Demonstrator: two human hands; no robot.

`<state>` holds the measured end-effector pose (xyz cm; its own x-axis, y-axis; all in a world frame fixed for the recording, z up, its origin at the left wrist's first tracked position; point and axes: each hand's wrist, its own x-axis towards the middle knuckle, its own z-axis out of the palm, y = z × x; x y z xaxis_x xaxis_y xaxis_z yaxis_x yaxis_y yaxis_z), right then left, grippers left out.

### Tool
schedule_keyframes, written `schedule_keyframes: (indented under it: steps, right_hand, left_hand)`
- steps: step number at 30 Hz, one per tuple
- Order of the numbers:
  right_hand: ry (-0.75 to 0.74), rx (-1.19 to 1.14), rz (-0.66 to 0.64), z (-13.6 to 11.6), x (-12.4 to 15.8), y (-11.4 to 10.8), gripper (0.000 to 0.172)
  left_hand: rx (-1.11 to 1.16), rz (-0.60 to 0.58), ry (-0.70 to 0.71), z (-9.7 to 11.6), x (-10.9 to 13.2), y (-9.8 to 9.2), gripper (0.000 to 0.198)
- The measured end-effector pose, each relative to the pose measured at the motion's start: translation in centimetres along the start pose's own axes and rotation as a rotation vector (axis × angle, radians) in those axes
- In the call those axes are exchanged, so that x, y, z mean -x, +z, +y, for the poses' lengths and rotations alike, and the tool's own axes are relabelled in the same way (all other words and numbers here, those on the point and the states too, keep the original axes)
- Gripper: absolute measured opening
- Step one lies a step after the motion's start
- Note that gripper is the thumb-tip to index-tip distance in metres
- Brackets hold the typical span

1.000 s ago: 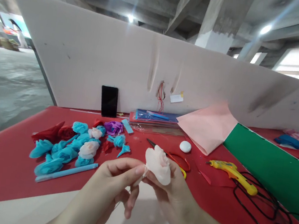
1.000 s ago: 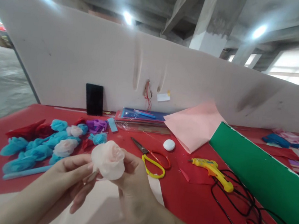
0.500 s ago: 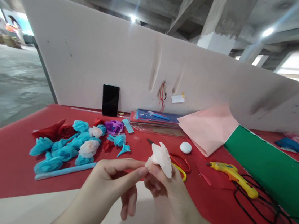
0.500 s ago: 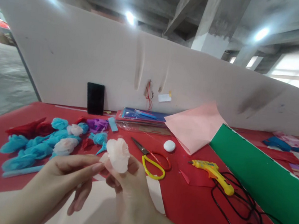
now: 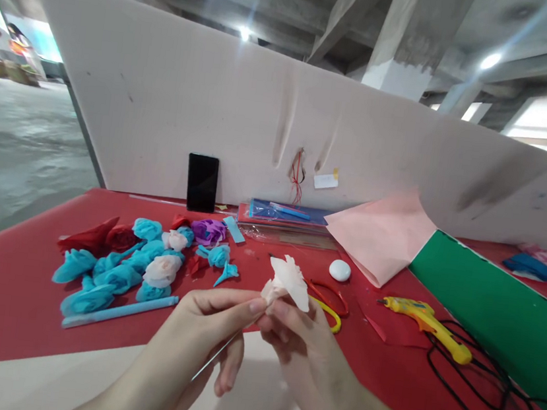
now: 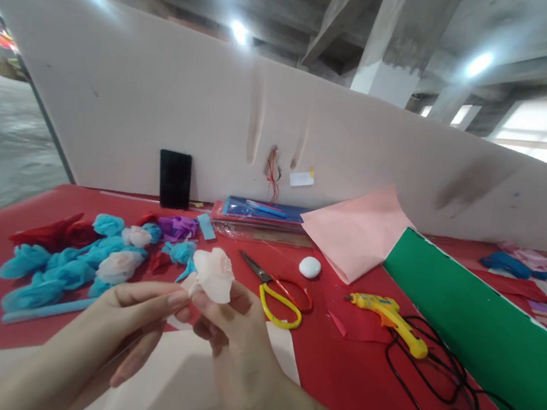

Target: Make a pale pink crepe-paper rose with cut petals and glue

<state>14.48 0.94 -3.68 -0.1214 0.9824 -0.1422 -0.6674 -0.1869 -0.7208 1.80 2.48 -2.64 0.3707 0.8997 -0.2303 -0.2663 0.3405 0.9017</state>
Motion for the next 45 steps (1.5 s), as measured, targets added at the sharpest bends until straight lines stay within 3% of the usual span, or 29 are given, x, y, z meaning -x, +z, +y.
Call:
schedule_keyframes:
  steps: [6, 12, 30, 35, 37, 41, 45]
  right_hand:
    - [-0.011, 0.03, -0.053, -0.3, 0.0, 0.1, 0.017]
    - [-0.079, -0.033, -0.143, -0.3, -0.1, 0.0, 0.01]
    - [-0.066, -0.016, -0.062, -0.1, -0.2, -0.2, 0.013]
    - [-0.057, 0.039, -0.038, 0.1, -0.3, 0.0, 0.021]
    - [-0.071, 0.196, -0.004, 0.1, -0.2, -0.2, 0.027]
    - [-0.107, 0.89, 0.096, -1.4, 0.3, -2.2, 0.035]
    - [-0.149, 1.25, 0.255, -6.9, 1.0, -6.9, 0.012]
  left_hand:
    - [0.057, -0.074, -0.013, 0.1, 0.3, 0.4, 0.027]
    - [0.091, -0.066, -0.014, -0.1, 0.4, 0.4, 0.025]
    - [0.106, 0.0, 0.023, -1.0, 0.0, 0.2, 0.022]
    - [0.106, 0.038, 0.038, -0.7, 0.1, 0.2, 0.023]
    - [0.095, 0.071, 0.042, -0.4, 0.1, 0.3, 0.023]
    - [0.054, 0.146, 0.051, -0.1, -0.2, 0.2, 0.028]
    - [0.023, 0.188, 0.055, -0.9, -0.9, -0.1, 0.027]
